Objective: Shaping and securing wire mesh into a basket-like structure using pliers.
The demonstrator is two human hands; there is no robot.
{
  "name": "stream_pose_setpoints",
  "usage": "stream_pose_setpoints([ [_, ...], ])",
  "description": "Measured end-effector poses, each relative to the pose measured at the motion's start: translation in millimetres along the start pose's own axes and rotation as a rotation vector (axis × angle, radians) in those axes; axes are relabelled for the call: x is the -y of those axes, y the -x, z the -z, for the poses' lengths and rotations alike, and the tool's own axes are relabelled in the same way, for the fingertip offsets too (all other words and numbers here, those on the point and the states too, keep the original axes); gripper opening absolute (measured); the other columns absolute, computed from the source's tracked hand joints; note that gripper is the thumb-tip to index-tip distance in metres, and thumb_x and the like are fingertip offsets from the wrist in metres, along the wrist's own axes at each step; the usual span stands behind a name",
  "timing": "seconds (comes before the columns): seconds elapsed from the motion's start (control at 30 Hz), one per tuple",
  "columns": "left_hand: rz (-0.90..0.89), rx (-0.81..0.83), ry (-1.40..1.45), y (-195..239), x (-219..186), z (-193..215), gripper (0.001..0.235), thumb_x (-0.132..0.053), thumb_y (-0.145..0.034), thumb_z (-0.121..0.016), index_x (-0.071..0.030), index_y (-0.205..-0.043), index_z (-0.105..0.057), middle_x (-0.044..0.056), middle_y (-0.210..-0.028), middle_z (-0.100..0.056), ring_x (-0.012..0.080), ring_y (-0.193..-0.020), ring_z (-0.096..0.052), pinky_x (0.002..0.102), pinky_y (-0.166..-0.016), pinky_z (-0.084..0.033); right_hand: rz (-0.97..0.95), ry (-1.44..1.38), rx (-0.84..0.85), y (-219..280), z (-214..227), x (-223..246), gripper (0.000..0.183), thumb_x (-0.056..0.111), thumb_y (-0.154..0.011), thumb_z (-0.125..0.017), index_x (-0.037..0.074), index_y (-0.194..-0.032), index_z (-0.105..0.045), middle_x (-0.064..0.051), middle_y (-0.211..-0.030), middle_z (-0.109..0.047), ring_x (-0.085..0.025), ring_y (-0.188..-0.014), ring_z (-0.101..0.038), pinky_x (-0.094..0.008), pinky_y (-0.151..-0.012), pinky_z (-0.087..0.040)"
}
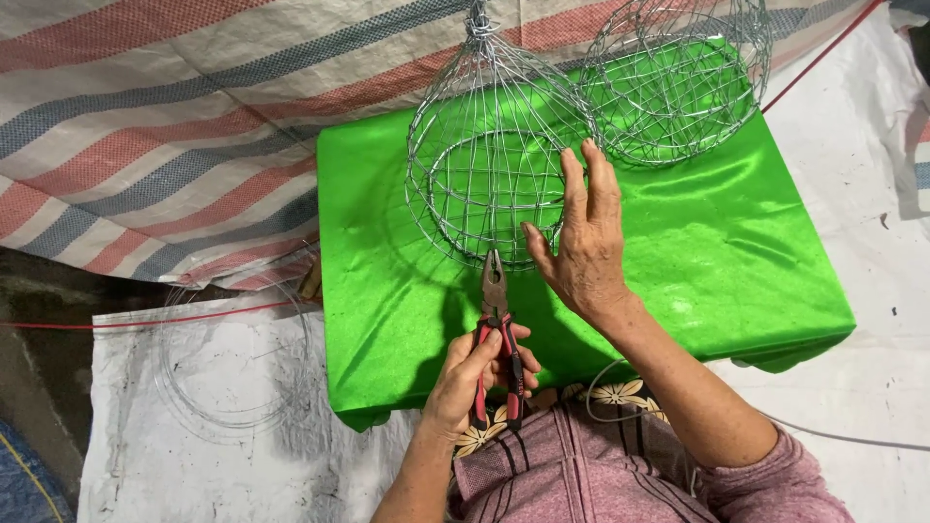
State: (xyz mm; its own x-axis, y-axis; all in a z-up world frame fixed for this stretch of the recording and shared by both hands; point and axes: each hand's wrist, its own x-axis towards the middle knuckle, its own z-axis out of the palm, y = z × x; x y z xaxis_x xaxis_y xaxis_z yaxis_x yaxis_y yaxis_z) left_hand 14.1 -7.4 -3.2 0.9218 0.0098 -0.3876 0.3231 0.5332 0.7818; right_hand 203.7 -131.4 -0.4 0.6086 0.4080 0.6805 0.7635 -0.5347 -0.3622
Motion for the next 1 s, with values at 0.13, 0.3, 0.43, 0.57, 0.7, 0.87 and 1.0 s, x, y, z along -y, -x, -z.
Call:
stream_pose_setpoints([
  [0.13, -0.040, -0.065, -0.033, 0, -1, -8, 0.040, -0.030, -0.103, -0.053, 0.005, -0.119, -0.065, 0.019, -0.087, -0.073, 0.0259, -0.068, -0.071, 0.036, -0.066, -0.061, 0.002, -0.006, -0.011, -1, 1, 1, 0.077, 0.029, -0.106, -0.067, 0.001, -0.163, -0.023, -0.029, -0.166, -0.024, -0.047, -0.156, -0.031, -0.061, -0.130, -0.033],
  [0.3, -0.091, -0.117, -0.189, -5, 7, -10, 0.045, -0.037, -0.102, -0.052, 0.003, -0.120, -0.063, 0.017, -0.084, -0.073, 0.0253, -0.065, -0.071, 0.036, -0.064, -0.061, -0.001, 0.012, -0.002, 0, 1, -2, 0.080, 0.028, -0.105, -0.069, 0.001, -0.164, -0.022, -0.030, -0.166, -0.023, -0.048, -0.156, -0.032, -0.060, -0.130, -0.036],
  [0.43, -0.056, -0.128, -0.214, -3, 7, -14, 0.045, -0.038, -0.101, -0.051, 0.001, -0.120, -0.065, 0.016, -0.087, -0.075, 0.0253, -0.069, -0.073, 0.038, -0.067, -0.061, -0.007, -0.010, -0.005, 0, 3, -1, 0.081, 0.026, -0.103, -0.072, 0.003, -0.164, -0.023, -0.029, -0.166, -0.024, -0.049, -0.154, -0.035, -0.060, -0.128, -0.038],
  [0.57, 0.009, -0.107, -0.092, 0, 12, -7, 0.047, -0.036, -0.101, -0.052, 0.003, -0.125, -0.063, 0.022, -0.097, -0.076, 0.0319, -0.080, -0.077, 0.040, -0.070, -0.065, -0.001, -0.004, -0.002, -2, 1, -1, 0.079, 0.028, -0.104, -0.070, 0.002, -0.163, -0.023, -0.030, -0.164, -0.025, -0.048, -0.154, -0.034, -0.060, -0.129, -0.037],
  [0.7, 0.022, -0.136, -0.057, -1, 21, 0, 0.044, -0.034, -0.103, -0.052, 0.003, -0.123, -0.063, 0.021, -0.092, -0.074, 0.0307, -0.075, -0.075, 0.041, -0.068, -0.066, 0.000, 0.013, -0.006, -1, -1, -1, 0.080, 0.030, -0.105, -0.071, 0.002, -0.163, -0.024, -0.029, -0.165, -0.025, -0.047, -0.155, -0.033, -0.061, -0.130, -0.036],
  [0.87, -0.013, -0.196, -0.088, -1, 24, -7, 0.043, -0.036, -0.102, -0.054, 0.002, -0.118, -0.065, 0.018, -0.086, -0.073, 0.0255, -0.068, -0.070, 0.036, -0.064, -0.061, 0.007, 0.006, -0.011, -1, 0, -2, 0.080, 0.028, -0.105, -0.069, 0.003, -0.164, -0.022, -0.030, -0.165, -0.024, -0.048, -0.155, -0.034, -0.060, -0.129, -0.038],
  [1.0, -0.056, -0.201, -0.122, -4, 31, -6, 0.041, -0.034, -0.104, -0.052, 0.002, -0.120, -0.063, 0.017, -0.086, -0.073, 0.0245, -0.067, -0.070, 0.036, -0.064, -0.062, -0.001, 0.014, -0.007, 0, 1, -4, 0.082, 0.028, -0.104, -0.071, 0.004, -0.164, -0.021, -0.029, -0.165, -0.024, -0.048, -0.154, -0.036, -0.059, -0.126, -0.042],
])
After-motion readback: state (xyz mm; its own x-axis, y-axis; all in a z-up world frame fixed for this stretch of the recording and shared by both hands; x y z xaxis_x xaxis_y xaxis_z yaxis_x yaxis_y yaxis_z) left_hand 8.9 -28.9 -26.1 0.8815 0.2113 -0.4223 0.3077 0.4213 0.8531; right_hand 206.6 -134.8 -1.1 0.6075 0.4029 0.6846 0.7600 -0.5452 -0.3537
